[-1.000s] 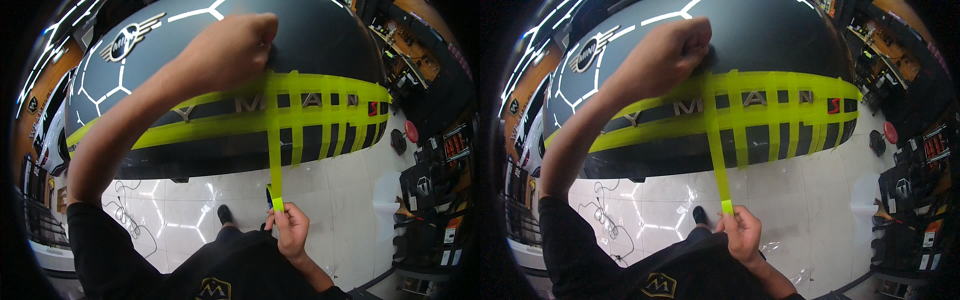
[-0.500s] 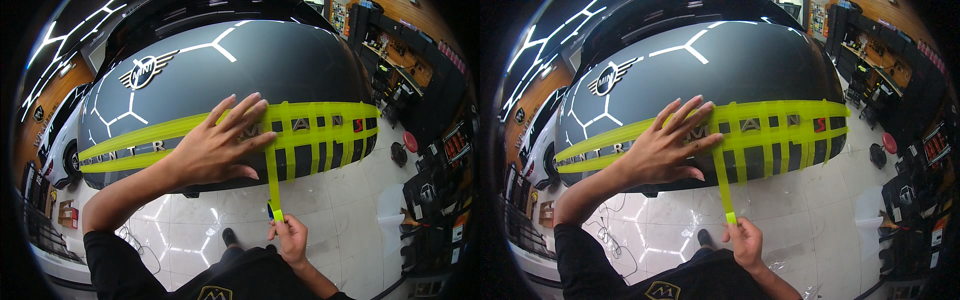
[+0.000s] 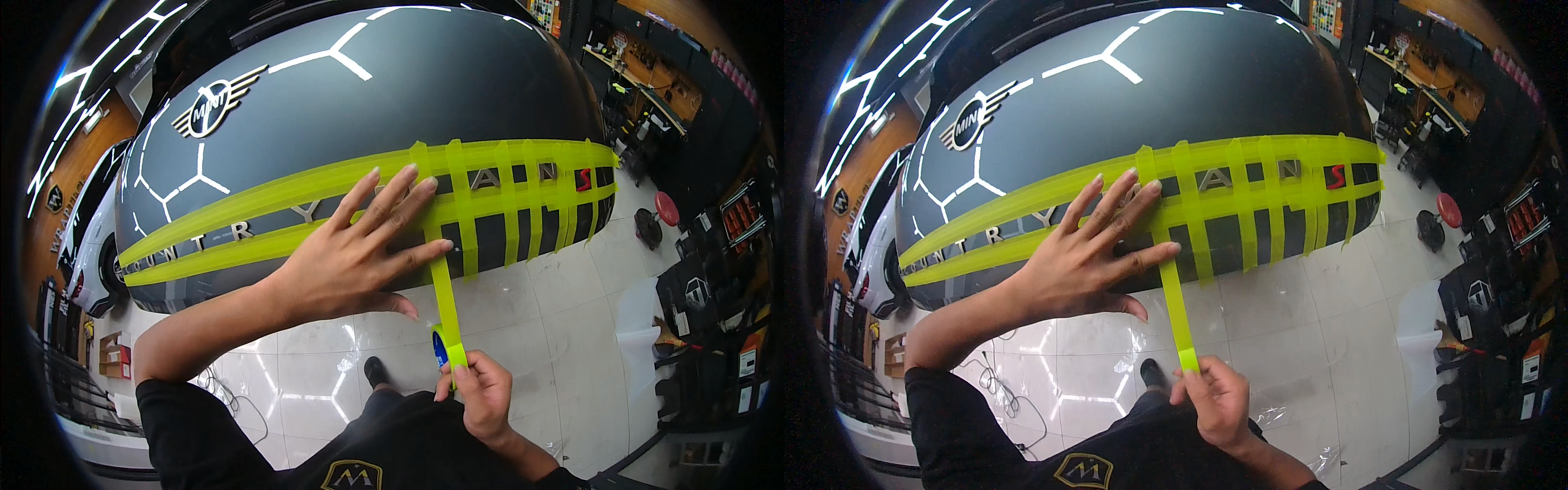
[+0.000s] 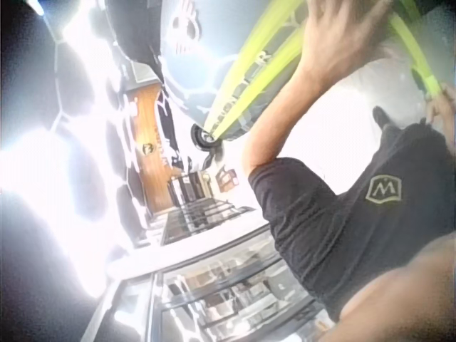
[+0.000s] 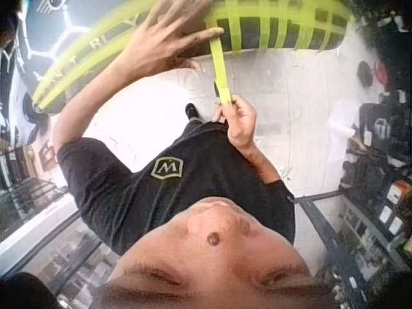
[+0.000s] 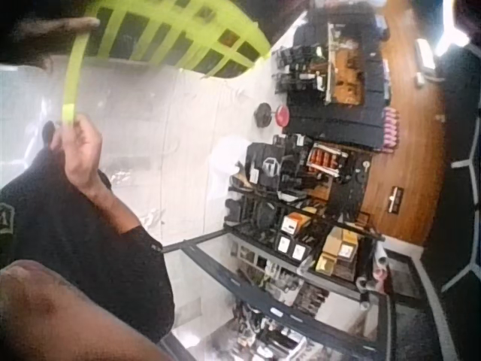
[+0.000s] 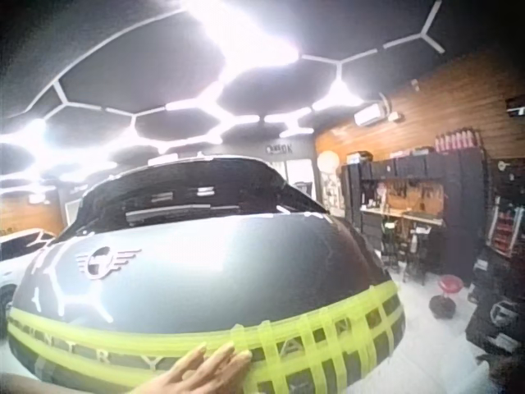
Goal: The person applies strips of bright yellow tape vertically across the rear of a dark grey car, covering the 'COUNTRYMAN' lettering. They repeatedly tear tape from a roll and smooth it onto the vehicle's surface, creating a grid-like pattern over the text.
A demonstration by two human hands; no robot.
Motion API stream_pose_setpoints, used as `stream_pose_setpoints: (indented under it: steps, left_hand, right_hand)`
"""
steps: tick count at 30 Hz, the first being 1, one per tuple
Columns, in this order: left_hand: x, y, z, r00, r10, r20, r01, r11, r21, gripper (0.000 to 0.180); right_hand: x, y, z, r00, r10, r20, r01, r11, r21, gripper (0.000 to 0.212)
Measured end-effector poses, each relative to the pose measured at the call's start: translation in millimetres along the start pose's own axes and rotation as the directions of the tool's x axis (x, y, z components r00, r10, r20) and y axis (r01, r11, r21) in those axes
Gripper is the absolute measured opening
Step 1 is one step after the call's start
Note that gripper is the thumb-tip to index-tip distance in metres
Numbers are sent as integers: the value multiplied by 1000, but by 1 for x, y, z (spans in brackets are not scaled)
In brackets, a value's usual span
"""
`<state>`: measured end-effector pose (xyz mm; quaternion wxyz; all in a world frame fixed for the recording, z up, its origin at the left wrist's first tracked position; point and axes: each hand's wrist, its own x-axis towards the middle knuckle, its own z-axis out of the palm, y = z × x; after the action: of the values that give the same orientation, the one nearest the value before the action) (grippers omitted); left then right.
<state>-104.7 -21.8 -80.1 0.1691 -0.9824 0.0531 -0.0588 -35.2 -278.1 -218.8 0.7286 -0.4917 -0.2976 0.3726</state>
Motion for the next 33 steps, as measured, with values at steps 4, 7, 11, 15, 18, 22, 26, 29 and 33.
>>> stream_pose_setpoints:
  steps: [4, 7, 11, 15, 18, 22, 26, 29, 33]
  left_hand:
    - [-1, 0, 2, 999, 32, -17, -31, 999, 22, 94]
    - [-3, 2, 3, 998, 69, 1, -68, 995, 69, 94]
    - [-5, 4, 12, 991, 133, -29, -130, 987, 97, 93]
    - [-5, 13, 8, 993, 114, 22, -116, 985, 130, 91]
    - [-5, 16, 12, 995, 101, 20, -102, 987, 124, 91]
    - [-8, 22, 14, 993, 109, 54, -114, 989, 90, 93]
    - [-8, 23, 20, 994, 106, 34, -109, 989, 95, 93]
    - [-11, 23, 19, 994, 102, 27, -104, 988, 114, 91]
    - [-8, 24, 17, 994, 100, 39, -103, 992, 78, 88]
  right_hand:
    - [2, 2, -4, 1000, 5, 16, -5, 1000, -10, 24]
    - [5, 0, -2, 999, 47, -1, -47, 999, 5, 24]
    - [16, 2, 0, 1000, 13, -7, -13, 1000, -13, 27]
    - [35, 7, 9, 997, -32, -63, 34, 999, 25, 29]
    - [42, 11, -5, 1000, 22, 20, -24, 997, 70, 29]
    - [48, 13, -8, 998, 56, 40, -56, 998, 20, 29]
    - [58, 16, 8, 990, -132, -47, 132, 991, 1, 25]
    - [66, 13, 0, 997, -71, 35, 67, 992, 105, 23]
    - [69, 18, -8, 991, -133, 12, 130, 981, 145, 19]
